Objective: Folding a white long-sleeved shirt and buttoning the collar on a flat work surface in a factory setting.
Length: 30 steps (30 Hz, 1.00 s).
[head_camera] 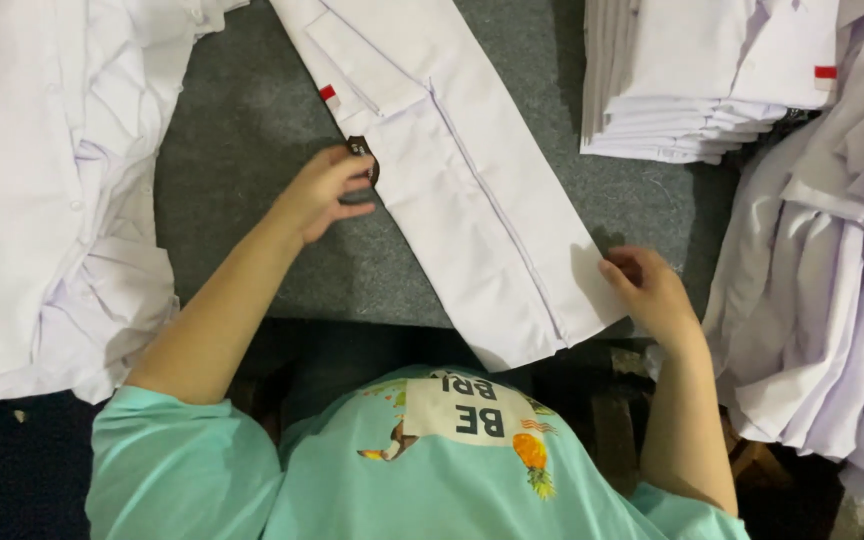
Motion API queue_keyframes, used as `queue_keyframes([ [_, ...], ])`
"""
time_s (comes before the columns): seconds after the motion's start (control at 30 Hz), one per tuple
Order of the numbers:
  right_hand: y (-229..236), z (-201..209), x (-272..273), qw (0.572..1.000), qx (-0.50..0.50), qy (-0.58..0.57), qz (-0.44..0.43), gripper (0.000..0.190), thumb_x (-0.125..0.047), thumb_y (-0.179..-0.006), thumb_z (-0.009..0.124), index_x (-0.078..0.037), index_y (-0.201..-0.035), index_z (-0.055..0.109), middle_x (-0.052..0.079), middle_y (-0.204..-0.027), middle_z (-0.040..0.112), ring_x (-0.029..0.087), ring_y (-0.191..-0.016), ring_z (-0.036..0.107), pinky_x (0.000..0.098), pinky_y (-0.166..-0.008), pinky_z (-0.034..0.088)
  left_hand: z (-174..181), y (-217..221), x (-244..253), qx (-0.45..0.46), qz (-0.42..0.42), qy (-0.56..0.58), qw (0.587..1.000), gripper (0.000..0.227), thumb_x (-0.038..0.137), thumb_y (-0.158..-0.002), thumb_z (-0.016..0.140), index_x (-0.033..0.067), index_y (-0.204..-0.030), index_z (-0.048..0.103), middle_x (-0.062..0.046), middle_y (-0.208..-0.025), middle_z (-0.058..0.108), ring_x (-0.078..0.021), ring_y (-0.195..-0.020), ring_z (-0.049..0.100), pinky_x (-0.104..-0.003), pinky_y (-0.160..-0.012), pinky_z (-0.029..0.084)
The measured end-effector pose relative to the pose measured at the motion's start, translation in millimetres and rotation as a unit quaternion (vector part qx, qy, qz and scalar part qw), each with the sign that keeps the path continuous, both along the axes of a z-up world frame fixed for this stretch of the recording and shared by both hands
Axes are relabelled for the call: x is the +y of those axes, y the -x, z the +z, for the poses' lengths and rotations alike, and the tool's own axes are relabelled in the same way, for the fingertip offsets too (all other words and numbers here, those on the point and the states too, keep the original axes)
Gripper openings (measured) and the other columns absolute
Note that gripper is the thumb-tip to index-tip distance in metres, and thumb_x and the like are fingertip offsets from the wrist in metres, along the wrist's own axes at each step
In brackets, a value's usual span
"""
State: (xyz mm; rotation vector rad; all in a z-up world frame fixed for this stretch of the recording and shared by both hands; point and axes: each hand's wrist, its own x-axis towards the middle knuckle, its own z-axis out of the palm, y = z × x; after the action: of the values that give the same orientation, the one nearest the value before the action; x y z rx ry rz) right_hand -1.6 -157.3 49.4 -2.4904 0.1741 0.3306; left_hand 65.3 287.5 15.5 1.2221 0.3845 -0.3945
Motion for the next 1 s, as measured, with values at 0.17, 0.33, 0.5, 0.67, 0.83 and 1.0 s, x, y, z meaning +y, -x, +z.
queue_keyframes([
  [0.17,-20.8,-14.7,13.4,1.000,0.014,0.013,0.001,0.053,-0.050,-0.097,0.073,-0.003,-0.122,0.071,0.021,-0.106,0.075,0.040,-0.106,0.070,0.0488,-0.087,0.055,-1.4,49.0,-35.5,0.099,-0.082,0.114,0.985,0.055,0.028,-0.094,0.072,0.0083,-0.133,0.038,-0.023,-0.137,0.048,-0.0400,-0.132,0.056,-0.063,-0.101,0.053],
  [0.33,-22.3,-33.4,4.6,1.000,-0.007,-0.022,-0.004,0.042,-0.044,-0.097,0.075,-0.002,-0.099,0.074,0.021,-0.086,0.071,0.035,-0.084,0.069,0.0426,-0.069,0.053,-3.8,99.2,-82.7,0.070,-0.160,0.103,0.979,0.050,0.027,-0.094,0.074,0.0015,-0.127,0.047,-0.017,-0.124,0.053,-0.0326,-0.118,0.062,-0.059,-0.098,0.056],
  [0.5,1.6,-18.0,24.4,0.987,-0.019,-0.150,-0.054,0.028,-0.031,-0.096,0.074,-0.005,-0.091,0.065,0.005,-0.069,0.056,0.017,-0.061,0.055,0.0234,-0.049,0.040,-24.1,106.3,-96.0,-0.007,-0.126,0.061,0.990,0.051,0.022,-0.099,0.069,-0.0071,-0.137,0.051,-0.024,-0.114,0.063,-0.0351,-0.098,0.073,-0.055,-0.084,0.064],
  [0.67,55.2,-0.8,53.1,0.972,0.030,-0.232,-0.022,0.023,-0.022,-0.095,0.076,-0.003,-0.091,0.064,0.006,-0.067,0.059,0.015,-0.056,0.058,0.0238,-0.047,0.046,-40.2,134.8,-53.8,-0.033,-0.101,-0.008,0.994,0.049,0.023,-0.099,0.069,-0.0048,-0.137,0.055,-0.022,-0.110,0.065,-0.0319,-0.095,0.074,-0.049,-0.076,0.066],
  [0.83,111.4,-58.0,84.7,0.955,0.119,-0.269,0.043,0.018,-0.010,-0.091,0.076,0.006,-0.095,0.067,0.016,-0.075,0.067,0.023,-0.067,0.069,0.0363,-0.060,0.063,-41.4,182.2,11.8,-0.046,-0.137,-0.138,0.980,0.049,0.030,-0.099,0.069,0.0030,-0.139,0.060,-0.019,-0.113,0.070,-0.0290,-0.099,0.073,-0.043,-0.078,0.065],
  [1.0,133.0,-51.6,122.7,0.969,0.174,-0.098,0.145,0.039,-0.033,-0.096,0.072,0.000,-0.118,0.072,0.021,-0.101,0.079,0.031,-0.092,0.078,0.0416,-0.075,0.065,-67.3,214.0,53.2,-0.023,-0.218,-0.293,0.931,0.040,0.026,-0.104,0.056,-0.0016,-0.132,0.063,-0.025,-0.116,0.073,-0.0342,-0.108,0.071,-0.045,-0.090,0.060],
])
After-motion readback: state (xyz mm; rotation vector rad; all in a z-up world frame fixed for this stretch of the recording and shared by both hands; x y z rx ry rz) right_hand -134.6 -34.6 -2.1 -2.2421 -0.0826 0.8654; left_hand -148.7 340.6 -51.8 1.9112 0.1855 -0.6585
